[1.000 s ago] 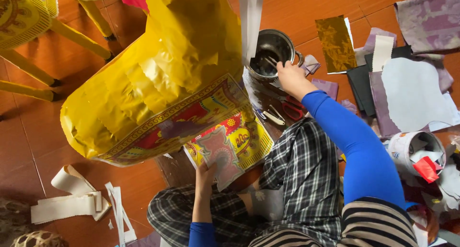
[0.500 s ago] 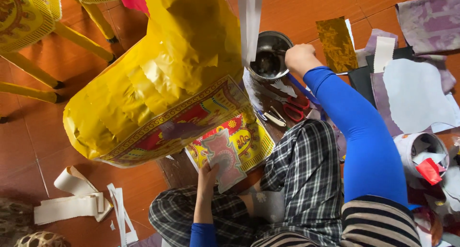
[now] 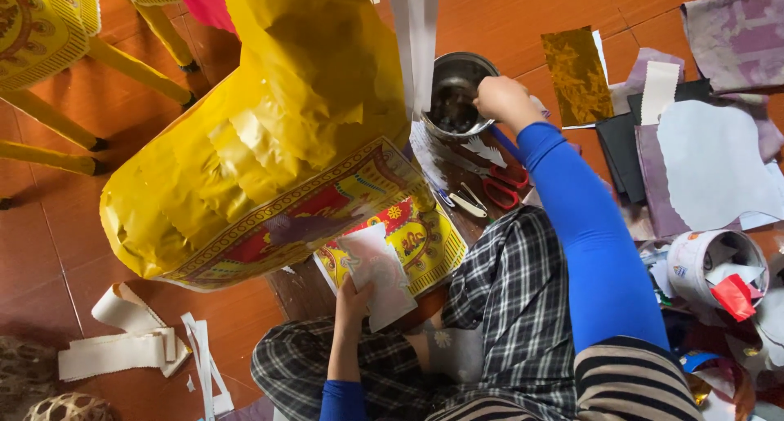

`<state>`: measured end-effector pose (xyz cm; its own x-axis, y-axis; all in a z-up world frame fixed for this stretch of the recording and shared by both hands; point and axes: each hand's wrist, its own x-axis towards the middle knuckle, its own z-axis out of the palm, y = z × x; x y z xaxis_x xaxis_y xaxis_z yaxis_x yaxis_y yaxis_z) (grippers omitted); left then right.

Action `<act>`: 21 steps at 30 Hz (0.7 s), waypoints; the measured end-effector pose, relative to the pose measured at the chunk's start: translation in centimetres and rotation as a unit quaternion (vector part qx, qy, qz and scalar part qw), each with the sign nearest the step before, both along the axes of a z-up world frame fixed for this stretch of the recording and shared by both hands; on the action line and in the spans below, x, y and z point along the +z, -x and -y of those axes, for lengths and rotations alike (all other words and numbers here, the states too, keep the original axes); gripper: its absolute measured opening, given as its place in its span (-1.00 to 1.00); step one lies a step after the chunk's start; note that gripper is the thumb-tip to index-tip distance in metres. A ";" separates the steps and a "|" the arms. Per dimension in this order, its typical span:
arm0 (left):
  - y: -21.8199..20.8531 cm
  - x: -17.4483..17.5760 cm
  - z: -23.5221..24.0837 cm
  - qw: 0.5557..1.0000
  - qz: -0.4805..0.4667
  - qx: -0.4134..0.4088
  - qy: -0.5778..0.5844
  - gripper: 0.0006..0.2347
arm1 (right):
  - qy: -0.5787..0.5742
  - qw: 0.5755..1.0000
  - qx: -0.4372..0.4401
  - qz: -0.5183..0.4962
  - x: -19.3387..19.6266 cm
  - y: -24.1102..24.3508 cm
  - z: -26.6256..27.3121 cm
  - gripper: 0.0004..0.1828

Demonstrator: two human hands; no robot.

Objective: Decorating and assembling traditional paper horses using glue and paper cutouts.

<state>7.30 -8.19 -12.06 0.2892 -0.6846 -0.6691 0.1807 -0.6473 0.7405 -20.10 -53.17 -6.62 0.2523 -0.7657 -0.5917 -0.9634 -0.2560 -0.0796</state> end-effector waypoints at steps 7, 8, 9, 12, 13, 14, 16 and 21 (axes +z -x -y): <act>-0.4 -2.8 -1.0 0.997 -0.020 0.005 0.073 -0.75 | 0.177 0.975 0.134 -0.001 2.6 -1.1 -7.5 -0.76; -0.4 -2.9 -1.0 0.997 -0.020 0.008 0.073 -0.75 | 0.178 0.975 0.137 -0.001 3.6 0.0 -7.7 -0.76; -0.4 -3.0 -1.1 0.999 0.000 -0.005 0.041 -0.75 | 0.151 0.978 0.145 0.020 4.6 1.2 -7.9 -0.76; -0.6 -3.2 -1.4 0.998 0.023 -0.023 0.052 -0.76 | 0.075 0.988 0.111 0.079 3.7 6.8 -8.6 -0.71; -0.5 -3.3 -1.4 0.995 0.026 -0.031 0.093 -0.76 | 0.024 0.991 0.067 0.116 2.9 9.2 -8.6 -0.65; -0.5 -3.3 -1.2 0.995 0.024 -0.025 0.098 -0.76 | 0.027 0.991 0.073 0.113 4.3 9.4 -11.7 -0.65; -0.5 -3.6 -1.1 0.981 -0.005 0.006 0.192 -0.75 | -0.140 0.919 -0.280 0.239 6.8 10.1 -18.1 -0.71; 1.1 -4.6 1.3 0.962 -0.103 0.099 0.235 -0.74 | -0.265 0.723 -0.427 0.474 4.9 9.8 -33.9 -0.70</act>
